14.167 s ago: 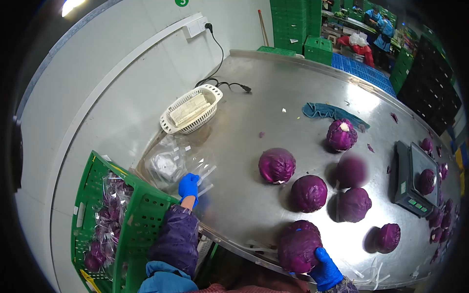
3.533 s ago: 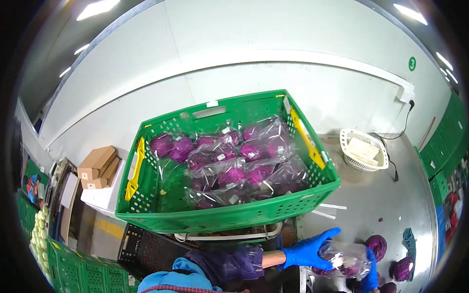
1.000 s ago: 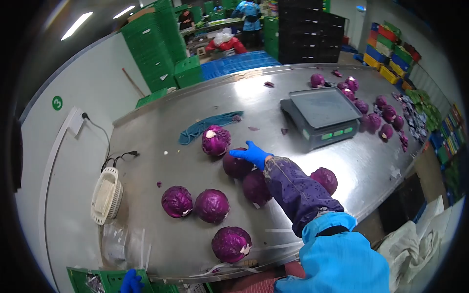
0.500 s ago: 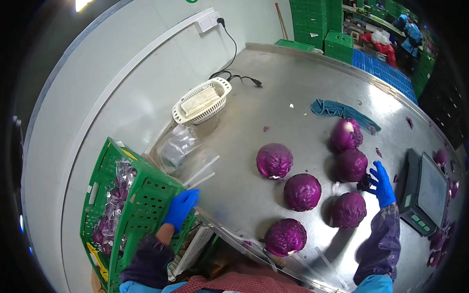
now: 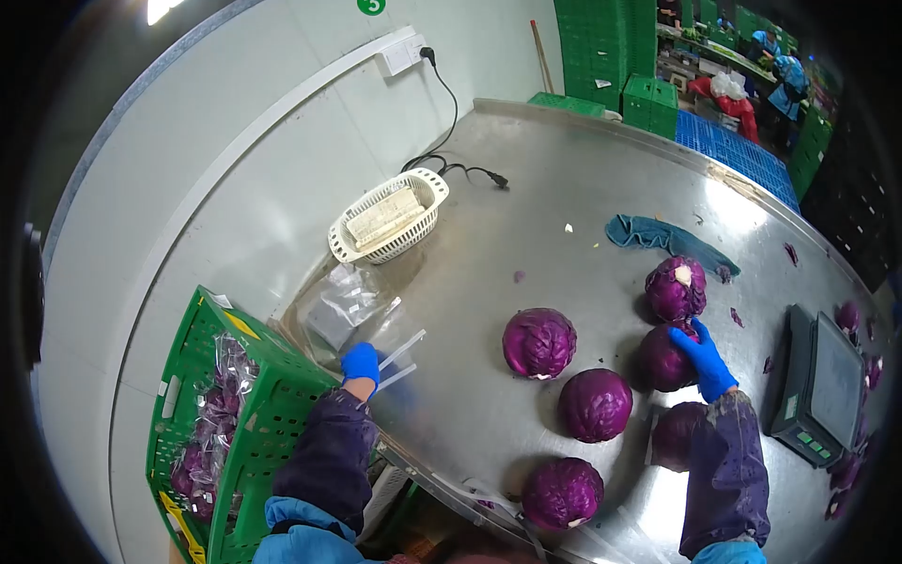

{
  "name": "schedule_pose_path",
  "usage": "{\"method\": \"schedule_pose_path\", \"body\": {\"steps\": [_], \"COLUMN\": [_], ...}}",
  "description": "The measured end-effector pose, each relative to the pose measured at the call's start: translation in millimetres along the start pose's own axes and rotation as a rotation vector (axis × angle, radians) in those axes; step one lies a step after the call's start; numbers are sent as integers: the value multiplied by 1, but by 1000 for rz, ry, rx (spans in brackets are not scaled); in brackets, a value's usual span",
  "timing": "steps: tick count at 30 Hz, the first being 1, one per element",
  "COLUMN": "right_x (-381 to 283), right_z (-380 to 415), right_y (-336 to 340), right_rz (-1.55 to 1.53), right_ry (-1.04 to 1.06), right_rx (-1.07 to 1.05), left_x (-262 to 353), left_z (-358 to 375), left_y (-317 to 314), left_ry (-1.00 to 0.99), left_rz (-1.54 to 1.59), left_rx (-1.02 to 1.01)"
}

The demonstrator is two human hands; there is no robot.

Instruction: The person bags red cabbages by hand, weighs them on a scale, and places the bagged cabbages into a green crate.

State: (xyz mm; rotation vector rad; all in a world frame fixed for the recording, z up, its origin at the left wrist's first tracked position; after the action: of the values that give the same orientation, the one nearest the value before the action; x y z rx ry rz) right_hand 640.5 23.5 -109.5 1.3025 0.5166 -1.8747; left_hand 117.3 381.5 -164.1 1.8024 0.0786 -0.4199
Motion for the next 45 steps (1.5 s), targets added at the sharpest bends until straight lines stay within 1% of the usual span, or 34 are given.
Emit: {"method": "schedule_pose_path", "body": {"steps": [2, 3, 5, 9, 11, 12, 14, 15, 17, 18, 20, 21, 22, 23, 24, 25, 26, 27, 28, 30, 31, 32, 34, 35, 36, 37, 38, 39, 40, 41, 42, 43, 44, 45], "right_x": [3, 5, 13, 28, 30, 28, 32, 28, 19, 5, -27, -27, -31, -38, -48, -51, -64, -55, -45, -40, -35, -29, -23, -20, -15, -2, 4, 36, 41, 34, 30, 35, 42, 47], "right_z": [12, 20, 18, 1, 7, 10, 11, 14, 26, 39, 57, 58, 72, 90, 103, 113, 139, 150, 162, 189, 199, 210, 240, 244, 250, 246, 244, 229, 221, 222, 223, 216, 209, 205], "right_y": [1, -4, -2, 14, 16, 16, 24, 22, 19, 13, 5, 9, -1, -15, -25, -39, -69, -87, -103, -140, -172, -203, -253, -266, -286, -289, -287, -289, -294, -304, -310, -313, -310, -314], "right_rz": [-30, -65, -70, -113, -178, -243, -293, -417, -596, -593, -647, -646, -642, -731, -817, -717, -820, -891, -956, -881, -987, -1097, -1109, -1076, -1043, -961, -826, -852, -856, -902, -844, -797, -761, -743], "right_ry": [-63, -120, -85, 31, 31, 32, 8, -13, -20, -19, 125, 179, 172, 213, 260, 312, 306, 265, 221, 213, 157, 96, -146, -135, -127, -186, -192, -304, -282, -293, -259, -252, -240, -240], "right_rx": [-54, -109, -83, -27, -37, -48, -2, -23, -59, -56, -84, -145, -135, -132, -133, -245, -373, -446, -521, -370, -511, -647, -681, -729, -799, -750, -637, -628, -633, -682, -711, -719, -706, -732], "left_x": [11, 11, 15, 9, 9, 10, -1, 1, 24, 28, 39, 43, 59, 75, 78, 73, 68, 69, 81, 102, 92, 97, 100, 104, 84, 66, 61, 60, 62, 58, 40, 39, 40, 39], "left_z": [-2, 0, 0, -6, -13, -14, -6, -1, 16, 27, 44, 55, 71, 90, 100, 102, 103, 111, 127, 160, 159, 163, 176, 181, 177, 171, 161, 156, 164, 161, 161, 159, 155, 158], "left_y": [-15, -20, -9, 6, 26, 45, 115, 118, 108, 113, 109, 103, 96, 86, 92, 110, 121, 119, 123, 129, 158, 152, 133, 130, 181, 228, 208, 176, 159, 150, 172, 169, 174, 194], "left_ry": [-107, -109, -193, -187, -215, -210, -50, -48, -201, -202, -117, -126, -270, -408, -405, -330, -265, -279, -457, -775, -703, -711, -665, -663, -699, -717, -618, -429, -44, -153, -123, -140, -214, -312], "left_rz": [47, 48, 90, 105, 264, 265, 662, 661, 847, 852, 1170, 1172, 1040, 908, 919, 1057, 1188, 1190, 1036, 722, 938, 937, 1040, 1615, 1579, 1522, 1556, 1768, 2145, 1895, 1805, 1829, 1780, 1733], "left_rx": [-242, -248, -60, -96, -30, -31, 257, 258, 16, 16, -184, -190, -249, -306, -313, -252, -198, -217, -203, -145, 47, 54, 11, -245, -159, -69, -111, -267, -649, -591, -574, -505, -275, -240]}}
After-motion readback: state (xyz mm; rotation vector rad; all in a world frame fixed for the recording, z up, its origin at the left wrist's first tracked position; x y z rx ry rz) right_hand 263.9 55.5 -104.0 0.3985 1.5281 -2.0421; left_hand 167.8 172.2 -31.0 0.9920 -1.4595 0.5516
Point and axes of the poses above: each hand's wrist, its own z-axis away from the middle knuckle, its own y-axis out of the back of the hand, x = y × z, the point moved 9 cm from there along -z, towards the middle knuckle, and after that the axes turned 2 degrees about z, right-handed, at the moved point
